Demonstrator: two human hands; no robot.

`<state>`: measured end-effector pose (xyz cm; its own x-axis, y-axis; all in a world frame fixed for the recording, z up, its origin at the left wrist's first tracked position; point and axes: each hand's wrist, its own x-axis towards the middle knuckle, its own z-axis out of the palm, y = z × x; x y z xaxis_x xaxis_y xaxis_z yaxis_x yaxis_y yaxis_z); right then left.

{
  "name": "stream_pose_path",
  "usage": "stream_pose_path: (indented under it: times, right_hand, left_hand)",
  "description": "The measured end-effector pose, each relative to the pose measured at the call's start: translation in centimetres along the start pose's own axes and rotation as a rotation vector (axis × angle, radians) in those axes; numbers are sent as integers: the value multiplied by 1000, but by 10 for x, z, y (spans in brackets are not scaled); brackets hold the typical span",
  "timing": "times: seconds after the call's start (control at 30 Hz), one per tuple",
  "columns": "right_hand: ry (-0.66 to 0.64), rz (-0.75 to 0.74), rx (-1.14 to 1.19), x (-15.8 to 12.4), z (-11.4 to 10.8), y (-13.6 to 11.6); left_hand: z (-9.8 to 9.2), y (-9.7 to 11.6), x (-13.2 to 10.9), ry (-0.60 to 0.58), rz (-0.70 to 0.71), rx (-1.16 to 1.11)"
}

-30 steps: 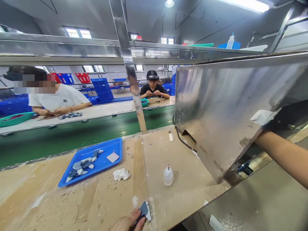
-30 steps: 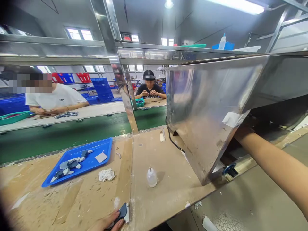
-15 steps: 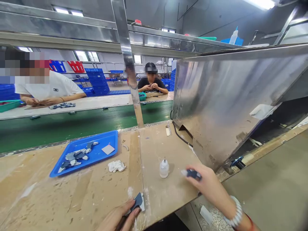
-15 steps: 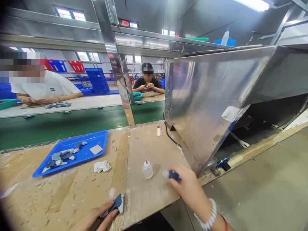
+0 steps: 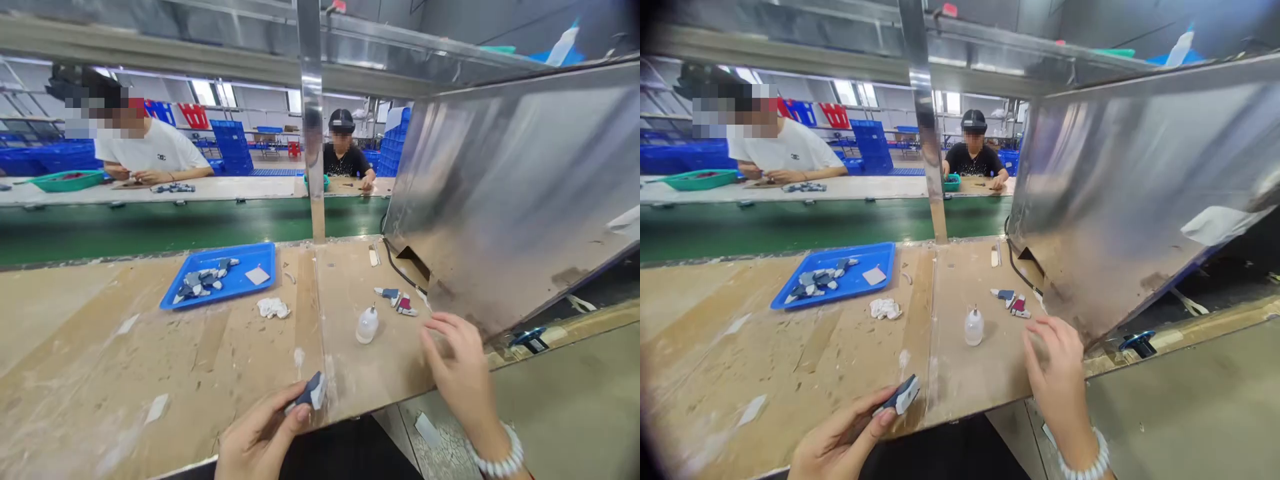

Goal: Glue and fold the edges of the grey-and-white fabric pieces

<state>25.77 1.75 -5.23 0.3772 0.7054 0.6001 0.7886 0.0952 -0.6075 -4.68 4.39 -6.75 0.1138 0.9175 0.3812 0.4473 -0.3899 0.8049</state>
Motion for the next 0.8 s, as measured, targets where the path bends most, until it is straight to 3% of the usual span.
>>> stream_pose_path:
  times: [0.03,0.07,0.13,0.2,0.27,0.3,0.4,0.57,0.67,0.8]
  right_hand:
    - [56,66,94,-14,-5,-11]
    - [10,161,229,-28,-7,-23]
    - [-347,321,631,-53,-5,-47]
    - [-716,390,1111,-72,3,-68]
    - [-885,470,1450,-84,11,-81]
    - [-891,515,1547,-87,13,-85]
    - [-863,596,1539,-84,11,-89]
    - [-1088,447,1241,-64,2,-86]
    - [-1063,431,1182,-64,4,-84]
    - [-1019,328,1326,-75,17,-79]
  left_hand:
    - [-1,10,-3,-27,58,3]
    - [-1,22,-6,-41,130,6]
    - [-2,47,-10,-74,267,-7]
    - [-3,70,-11,-87,383,-47]
    - [-5,85,-12,-93,465,-45]
    - [-6,90,-14,-97,480,-21]
    - [-7,92,-20,-64,537,55]
    - [-4,84,-30,-71,594,104]
    - [-4,86,-30,-104,585,85]
    - [-8,92,-26,-167,581,24]
